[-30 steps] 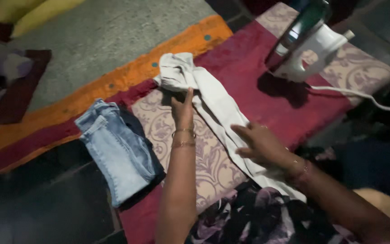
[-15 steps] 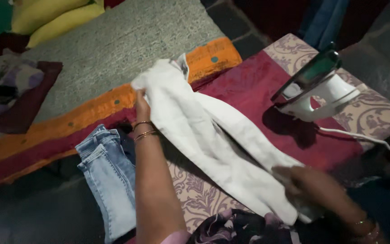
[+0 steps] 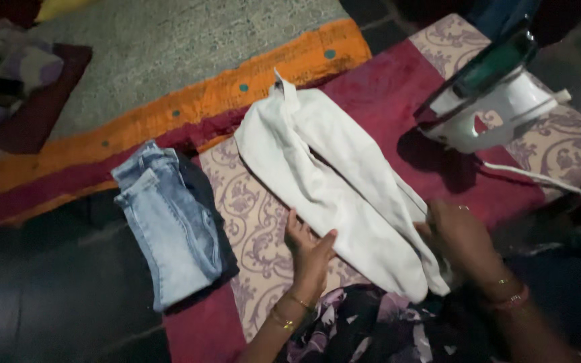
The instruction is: The person irons a pair of dark blue jeans on a patterned cloth, smoothing the fabric and moving the iron back and forth. They then switch to a pair of light blue jeans and continue ironing both legs before folding them.
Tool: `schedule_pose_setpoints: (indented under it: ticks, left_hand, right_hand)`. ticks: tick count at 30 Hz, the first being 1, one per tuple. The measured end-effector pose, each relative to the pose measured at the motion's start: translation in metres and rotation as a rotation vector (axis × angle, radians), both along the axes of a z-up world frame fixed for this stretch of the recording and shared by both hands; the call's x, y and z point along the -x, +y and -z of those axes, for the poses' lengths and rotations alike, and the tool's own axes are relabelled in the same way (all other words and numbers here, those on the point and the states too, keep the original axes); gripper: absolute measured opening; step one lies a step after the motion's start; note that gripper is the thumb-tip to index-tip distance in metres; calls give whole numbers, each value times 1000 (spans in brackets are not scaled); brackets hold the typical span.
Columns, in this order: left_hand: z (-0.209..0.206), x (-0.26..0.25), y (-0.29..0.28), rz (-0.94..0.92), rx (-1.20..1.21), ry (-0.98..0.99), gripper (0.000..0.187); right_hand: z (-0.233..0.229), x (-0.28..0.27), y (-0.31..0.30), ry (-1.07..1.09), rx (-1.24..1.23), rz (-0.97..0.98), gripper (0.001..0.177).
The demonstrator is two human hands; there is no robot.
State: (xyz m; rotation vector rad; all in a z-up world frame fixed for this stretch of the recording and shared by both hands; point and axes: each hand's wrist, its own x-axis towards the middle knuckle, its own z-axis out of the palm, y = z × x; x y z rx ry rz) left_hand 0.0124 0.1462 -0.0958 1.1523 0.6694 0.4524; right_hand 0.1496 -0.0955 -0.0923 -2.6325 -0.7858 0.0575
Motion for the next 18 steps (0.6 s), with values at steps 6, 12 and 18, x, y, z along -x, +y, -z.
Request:
schedule_pose_setpoints:
  ticks: [6, 12, 18]
  left_hand:
    - [-24, 11, 36, 71, 55, -275, 73]
    - [-38, 94, 103, 339, -545, -89, 42]
    - [-51, 144, 53, 947, -837, 488, 39]
  right_hand:
    - [-3, -9, -29, 68, -435, 176, 36]
    - [-36, 20, -75, 526, -160, 74, 30]
    - [-62, 34, -38, 510, 212, -271, 35]
